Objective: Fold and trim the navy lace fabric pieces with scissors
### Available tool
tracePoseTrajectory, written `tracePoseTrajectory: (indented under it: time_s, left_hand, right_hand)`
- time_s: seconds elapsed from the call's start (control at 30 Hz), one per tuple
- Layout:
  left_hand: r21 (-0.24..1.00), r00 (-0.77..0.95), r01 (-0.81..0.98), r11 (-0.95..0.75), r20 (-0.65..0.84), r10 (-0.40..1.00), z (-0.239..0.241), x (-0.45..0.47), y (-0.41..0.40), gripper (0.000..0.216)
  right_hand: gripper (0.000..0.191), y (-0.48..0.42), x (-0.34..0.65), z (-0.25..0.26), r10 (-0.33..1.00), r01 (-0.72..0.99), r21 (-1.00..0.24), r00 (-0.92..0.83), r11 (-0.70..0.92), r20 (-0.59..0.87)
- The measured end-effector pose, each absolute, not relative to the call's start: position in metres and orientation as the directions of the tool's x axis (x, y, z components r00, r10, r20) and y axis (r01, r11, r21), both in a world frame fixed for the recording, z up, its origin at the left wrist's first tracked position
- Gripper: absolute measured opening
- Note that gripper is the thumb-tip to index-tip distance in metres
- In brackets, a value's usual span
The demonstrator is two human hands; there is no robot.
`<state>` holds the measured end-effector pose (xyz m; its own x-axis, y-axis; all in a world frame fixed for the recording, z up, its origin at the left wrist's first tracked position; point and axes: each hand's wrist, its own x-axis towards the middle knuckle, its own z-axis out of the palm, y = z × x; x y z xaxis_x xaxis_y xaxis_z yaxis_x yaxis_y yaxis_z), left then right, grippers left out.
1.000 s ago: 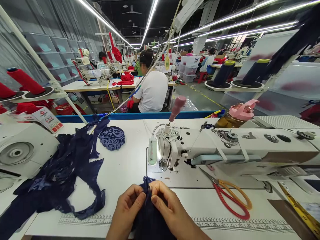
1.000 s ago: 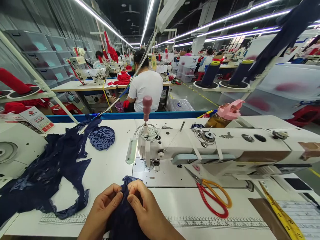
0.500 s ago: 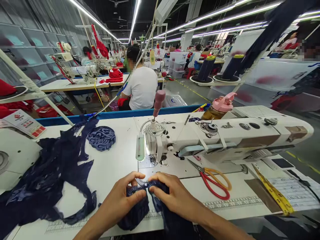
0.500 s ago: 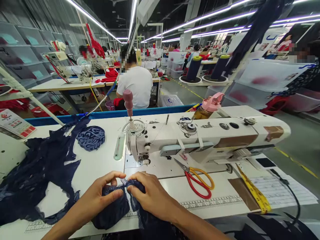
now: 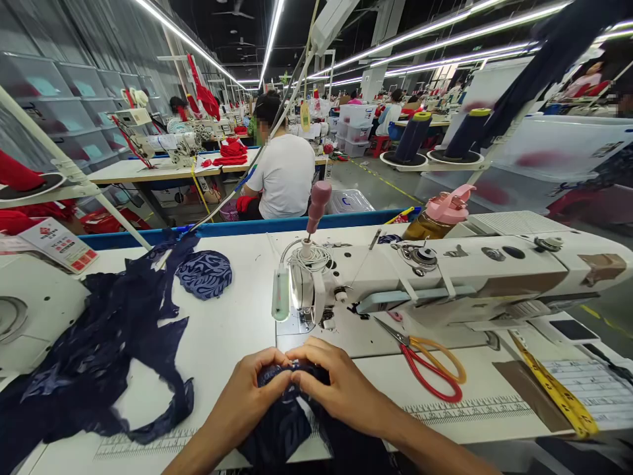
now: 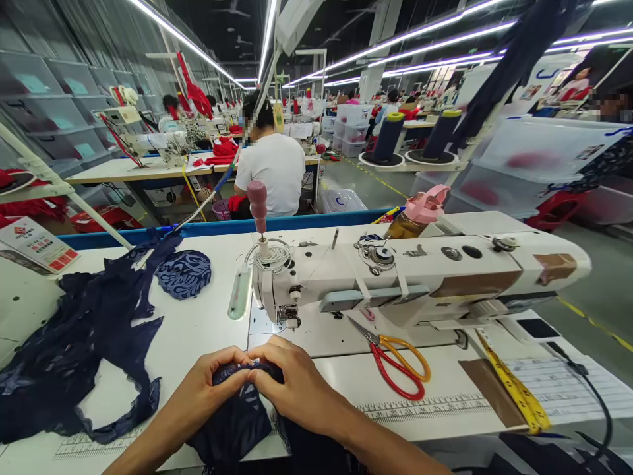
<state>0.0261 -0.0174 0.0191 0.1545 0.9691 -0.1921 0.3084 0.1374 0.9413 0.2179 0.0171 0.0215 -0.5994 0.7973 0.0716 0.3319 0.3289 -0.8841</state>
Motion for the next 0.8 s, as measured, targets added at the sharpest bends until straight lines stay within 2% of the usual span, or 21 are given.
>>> tracePoseTrajectory:
  time_s: [0.27,0.5,0.63,0.8]
  left_hand:
    - [0.913,0.129,0.345,0.216,-0.274,0.953,0.013,0.023,-0.022,0.021]
    - [0.931,0.155,0.306,0.198,-0.254,0.955,0.014,0.024,-0.023,0.020]
    - [0.940,0.147,0.220,0.262,-0.297,0.943,0.015,0.023,-0.023,0.019]
    - [0.934,0.205,0.083,0.349,-0.358,0.911,0.016,0.018,-0.024,0.026]
  right_hand:
    - [0.008,0.022,0.213,0.023,0.789,0.433,-0.828,-0.614,0.357,0.020]
    - [0.007,0.020,0.214,0.027,0.779,0.522,-0.729,-0.627,0.443,0.025]
    - [0.004,0.022,0.215,0.027,0.773,0.504,-0.749,-0.635,0.429,0.016]
    - [0.005,0.029,0.214,0.027,0.750,0.441,-0.835,-0.660,0.328,-0.054]
